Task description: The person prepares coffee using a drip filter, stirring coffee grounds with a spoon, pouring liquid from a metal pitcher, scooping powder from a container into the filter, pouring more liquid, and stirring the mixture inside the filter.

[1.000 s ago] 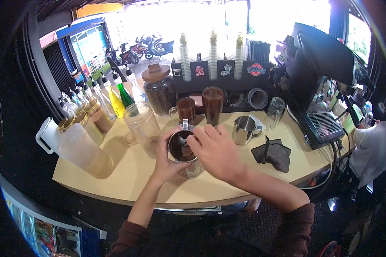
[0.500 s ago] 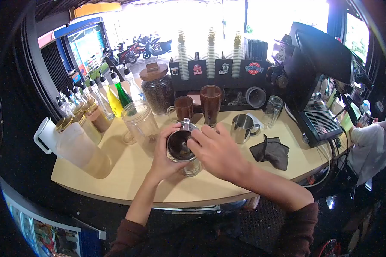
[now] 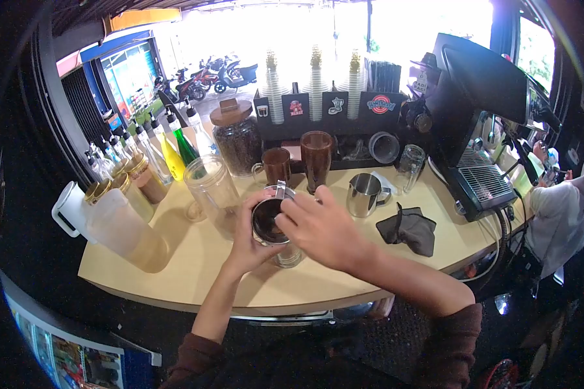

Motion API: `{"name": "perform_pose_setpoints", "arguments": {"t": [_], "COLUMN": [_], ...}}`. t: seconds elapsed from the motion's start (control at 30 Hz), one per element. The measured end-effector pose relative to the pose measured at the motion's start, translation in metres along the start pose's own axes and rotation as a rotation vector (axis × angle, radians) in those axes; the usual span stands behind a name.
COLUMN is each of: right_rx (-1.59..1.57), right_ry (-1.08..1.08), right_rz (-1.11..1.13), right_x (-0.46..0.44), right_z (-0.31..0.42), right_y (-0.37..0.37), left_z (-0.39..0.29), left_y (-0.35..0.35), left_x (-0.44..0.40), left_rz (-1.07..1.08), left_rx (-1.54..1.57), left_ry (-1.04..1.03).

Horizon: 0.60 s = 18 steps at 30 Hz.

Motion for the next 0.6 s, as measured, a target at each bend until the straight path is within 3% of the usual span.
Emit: {"name": "perform_pose_setpoints", "arguments": {"t": [0.2, 0.6], "right_rx": [0.009, 0.074], "right_ry": [0.119, 0.081], "right_rz": [-0.046, -0.039], "right_x": [0.005, -0.002], "right_z": [0.006, -0.001], "right_y": [0.003, 0.005], "left_z": [0.004, 0.008], "left_y": [-0.002, -0.002], "left_x": [0.002, 0.001], "left_rz": [-0.003, -0.031], "left_rx": [0.036, 0.083], "left_ry": [0.005, 0.024]}}
Point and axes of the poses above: each hand's wrist, its own x-axis away from the middle knuckle, its own y-axis out of the back of the hand, z = x × y, the point moved 7 cm from there along -x, towards the middle knuckle, and after that the axes turned 7 degrees about x, right-handed, at the moved point
